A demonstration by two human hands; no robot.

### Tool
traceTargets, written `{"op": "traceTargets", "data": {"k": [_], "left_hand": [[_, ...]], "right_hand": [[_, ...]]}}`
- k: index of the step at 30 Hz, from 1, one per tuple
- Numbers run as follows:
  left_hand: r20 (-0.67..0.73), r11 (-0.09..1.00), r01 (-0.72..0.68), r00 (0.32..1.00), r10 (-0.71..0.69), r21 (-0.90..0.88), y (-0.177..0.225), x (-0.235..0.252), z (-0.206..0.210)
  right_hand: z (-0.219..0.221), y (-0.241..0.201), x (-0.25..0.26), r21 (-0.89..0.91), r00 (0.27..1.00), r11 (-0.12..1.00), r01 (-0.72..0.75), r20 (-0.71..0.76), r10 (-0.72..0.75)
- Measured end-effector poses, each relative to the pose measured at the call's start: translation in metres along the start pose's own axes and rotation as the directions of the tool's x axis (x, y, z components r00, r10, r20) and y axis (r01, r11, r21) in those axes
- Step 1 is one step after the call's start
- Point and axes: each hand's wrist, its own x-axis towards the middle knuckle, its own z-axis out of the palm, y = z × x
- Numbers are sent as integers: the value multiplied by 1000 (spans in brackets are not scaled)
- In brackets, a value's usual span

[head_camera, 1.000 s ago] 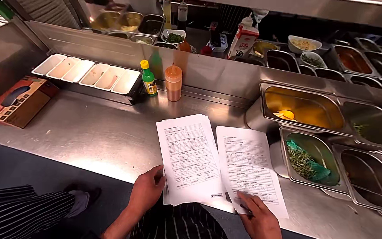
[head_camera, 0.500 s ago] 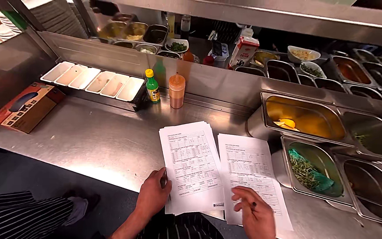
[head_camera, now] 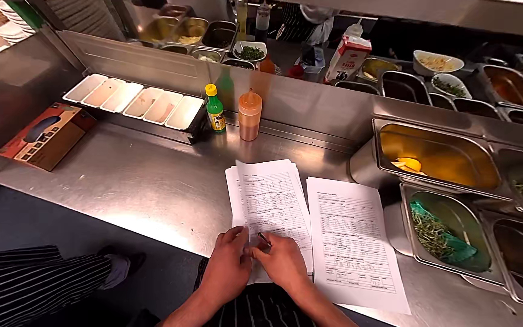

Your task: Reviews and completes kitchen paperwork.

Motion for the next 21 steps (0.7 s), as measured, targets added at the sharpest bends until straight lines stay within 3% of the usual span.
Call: {"op": "traceTargets", "data": {"k": [4,8,11,18,21], "left_hand": [[73,990,-88,993,97,-114,-4,-1,7],[1,933,-26,1000,29,-359,-20,4,16],[2,877,2,1000,-2,-481,-26,6,16],[-34,862,-21,999,4,-507,-27,4,19],[-126,889,-29,992,-33,-458,-32,4,20]], "right_hand": [[4,12,5,91,1000,996,9,-13,-8],[0,23,9,258,997,965,-40,69,23],[-3,23,10,282,992,955,-88,114,58],[-3,23,13,328,987,934,-140,126,103],[1,28,14,446,985,879,-170,46,168]]}}
